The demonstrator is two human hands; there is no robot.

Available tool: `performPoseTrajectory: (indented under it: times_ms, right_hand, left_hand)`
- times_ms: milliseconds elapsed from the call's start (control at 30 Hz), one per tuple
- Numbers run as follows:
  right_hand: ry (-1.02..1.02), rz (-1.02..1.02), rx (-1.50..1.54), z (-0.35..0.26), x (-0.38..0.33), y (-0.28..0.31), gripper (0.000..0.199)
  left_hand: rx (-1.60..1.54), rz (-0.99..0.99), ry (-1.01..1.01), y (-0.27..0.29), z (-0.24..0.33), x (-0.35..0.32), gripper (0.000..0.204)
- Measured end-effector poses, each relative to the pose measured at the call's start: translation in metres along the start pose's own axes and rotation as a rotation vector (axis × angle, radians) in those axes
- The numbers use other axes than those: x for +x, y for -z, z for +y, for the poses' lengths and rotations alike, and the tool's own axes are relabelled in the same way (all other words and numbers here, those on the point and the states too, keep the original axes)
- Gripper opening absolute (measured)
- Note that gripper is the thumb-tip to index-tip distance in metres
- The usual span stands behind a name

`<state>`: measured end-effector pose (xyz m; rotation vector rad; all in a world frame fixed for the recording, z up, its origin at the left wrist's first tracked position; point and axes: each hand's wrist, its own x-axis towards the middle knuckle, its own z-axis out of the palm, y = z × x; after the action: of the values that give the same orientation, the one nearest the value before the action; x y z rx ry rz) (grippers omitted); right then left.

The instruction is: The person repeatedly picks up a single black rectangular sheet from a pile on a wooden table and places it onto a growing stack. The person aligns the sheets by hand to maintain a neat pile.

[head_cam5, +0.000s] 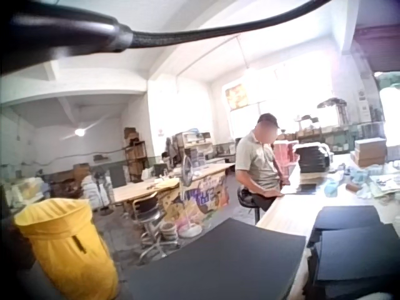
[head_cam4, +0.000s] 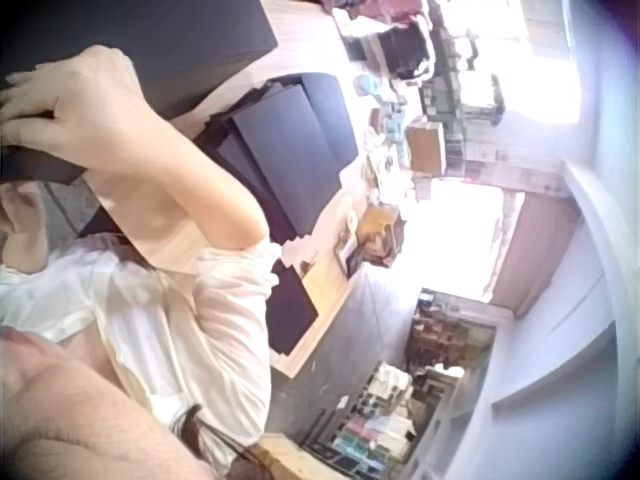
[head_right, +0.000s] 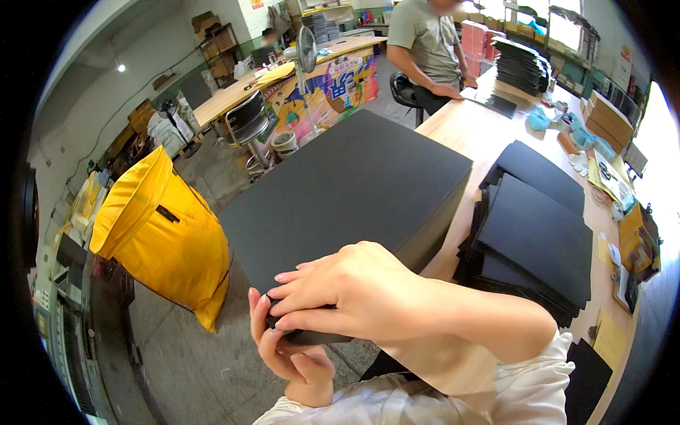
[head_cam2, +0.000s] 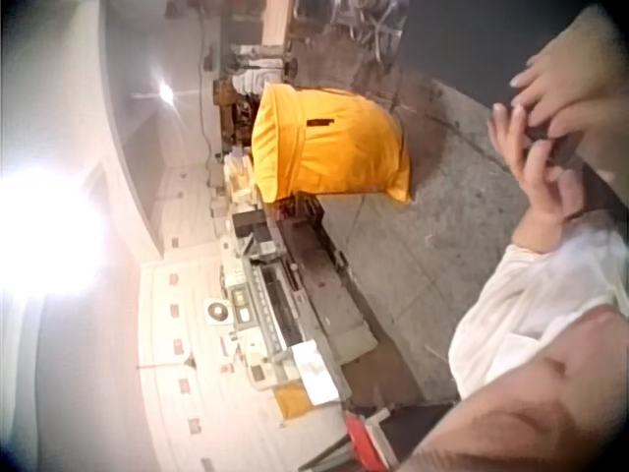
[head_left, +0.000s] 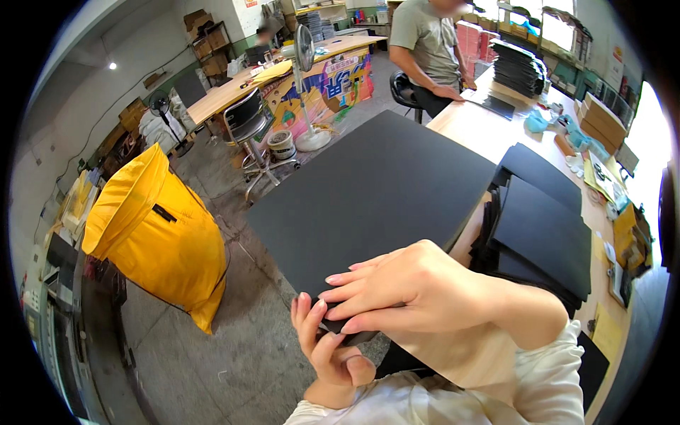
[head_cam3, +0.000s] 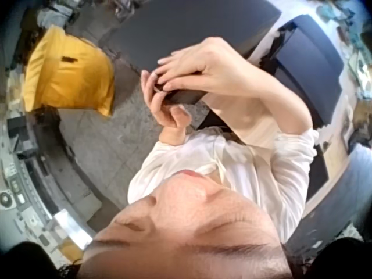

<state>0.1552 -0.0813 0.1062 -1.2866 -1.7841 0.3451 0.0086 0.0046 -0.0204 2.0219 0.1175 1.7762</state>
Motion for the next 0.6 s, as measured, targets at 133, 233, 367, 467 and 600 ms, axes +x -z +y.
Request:
performPoseTrajectory:
  times_ms: [133,233,367,467,600]
  right_hand:
    - [0.175,0.116,-0.133,0.005,-0.010,-0.007,0.030]
    - [0.258,0.211,-0.217,0.015,-0.011,-0.018,0.030]
    - [0.659,0.637,-0.342,0.001,-0.020,0.007,0.031]
    - [0.363,1.333,-0.294,-0.058,-0.090,0.044,0.017]
    - [0.362,1.854,0.553,-0.111,-0.236,0.093,0.012]
  left_hand:
    - [-0.013,0.013,-0.031,-0.002,0.004,0.011,0.040]
    - [0.089,-0.015,-0.043,0.002,0.013,0.023,0.049]
    - [0.184,0.225,-0.019,-0.011,0.048,0.040,0.042]
    - [0.053,0.417,-0.048,-0.031,0.077,0.020,0.040]
    - [-0.290,-0.025,-0.158,-0.045,0.115,-0.015,0.039]
